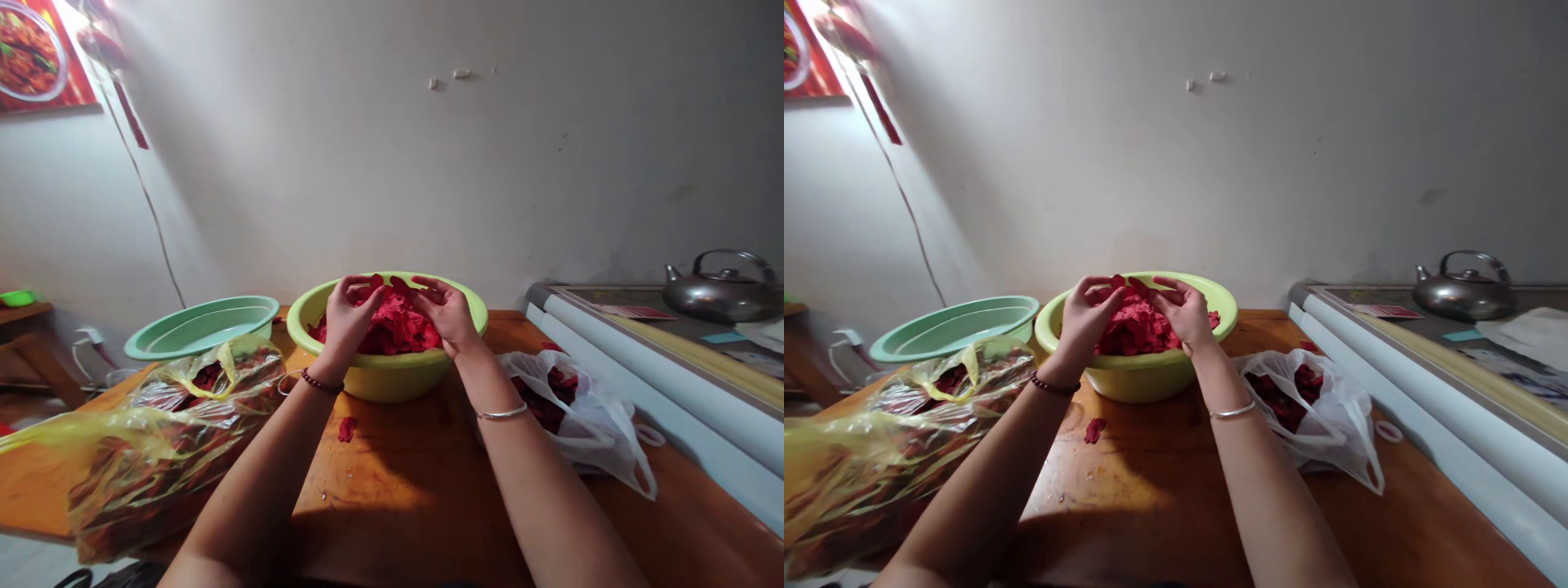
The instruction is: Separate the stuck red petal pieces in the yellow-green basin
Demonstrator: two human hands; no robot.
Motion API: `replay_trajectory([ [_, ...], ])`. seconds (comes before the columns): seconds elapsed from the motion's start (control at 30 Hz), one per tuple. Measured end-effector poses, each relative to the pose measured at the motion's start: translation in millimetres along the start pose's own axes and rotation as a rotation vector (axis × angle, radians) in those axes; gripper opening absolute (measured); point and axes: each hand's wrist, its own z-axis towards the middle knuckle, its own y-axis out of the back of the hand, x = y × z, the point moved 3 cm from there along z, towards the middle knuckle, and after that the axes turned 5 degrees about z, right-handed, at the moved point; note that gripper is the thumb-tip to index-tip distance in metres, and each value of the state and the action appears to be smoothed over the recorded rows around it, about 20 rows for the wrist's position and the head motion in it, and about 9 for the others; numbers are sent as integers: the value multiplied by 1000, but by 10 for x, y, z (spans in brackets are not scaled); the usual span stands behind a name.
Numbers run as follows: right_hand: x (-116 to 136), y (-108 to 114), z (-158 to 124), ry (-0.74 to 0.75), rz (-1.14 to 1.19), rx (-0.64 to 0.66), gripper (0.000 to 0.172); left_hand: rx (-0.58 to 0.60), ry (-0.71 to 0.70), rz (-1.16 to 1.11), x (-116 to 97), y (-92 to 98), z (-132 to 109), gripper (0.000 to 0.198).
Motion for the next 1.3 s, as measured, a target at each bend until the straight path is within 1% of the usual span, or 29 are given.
replay_trajectory([
  [0.07, -8, -9, -9, -15, -16, 4, 52, 11, -27, 60, -1, -3, 9, 32],
  [0.17, -16, -15, -19, -17, -34, -17, 48, 42, -105, 63, -53, -16, 10, 25],
  [0.23, -12, -19, -24, -16, -41, -22, 46, 63, -146, 46, -87, -28, 1, 28],
  [0.3, -1, -33, -34, -29, -45, 4, 44, 128, -128, 30, -87, -55, -11, 31],
  [0.37, 14, -49, -47, -44, -44, 37, 43, 191, -71, 10, -57, -81, -24, 32],
  [0.4, 23, -56, -52, -41, -40, 44, 44, 205, -42, 0, -40, -87, -31, 31],
  [0.57, 31, -56, -43, 17, -60, -3, 59, 228, 26, -51, -5, -96, -53, 27],
  [0.73, 23, -51, -31, 18, -43, -39, 63, 224, 61, -59, -17, -94, -54, 27],
  [0.83, 41, -45, -35, 24, -27, -66, 66, 247, 60, -70, -47, -104, -60, 25],
  [0.97, 57, -19, -24, 74, -52, -89, 68, 299, 14, -103, -103, -127, -84, 25],
  [1.07, 52, -6, -19, 84, -79, -85, 67, 326, -17, -52, -91, -133, -87, 27],
  [1.1, 51, -5, -19, 82, -80, -83, 67, 300, -29, -14, -73, -122, -76, 25],
  [1.13, 49, -5, -18, 79, -76, -81, 66, 247, -41, 24, -52, -102, -58, 21],
  [1.23, 41, 6, -5, 97, -49, -111, 66, 12, -45, 74, 19, -12, 11, 10],
  [1.3, 22, 38, 12, 128, -51, -177, 66, -94, -16, 68, 54, 34, 43, 8],
])
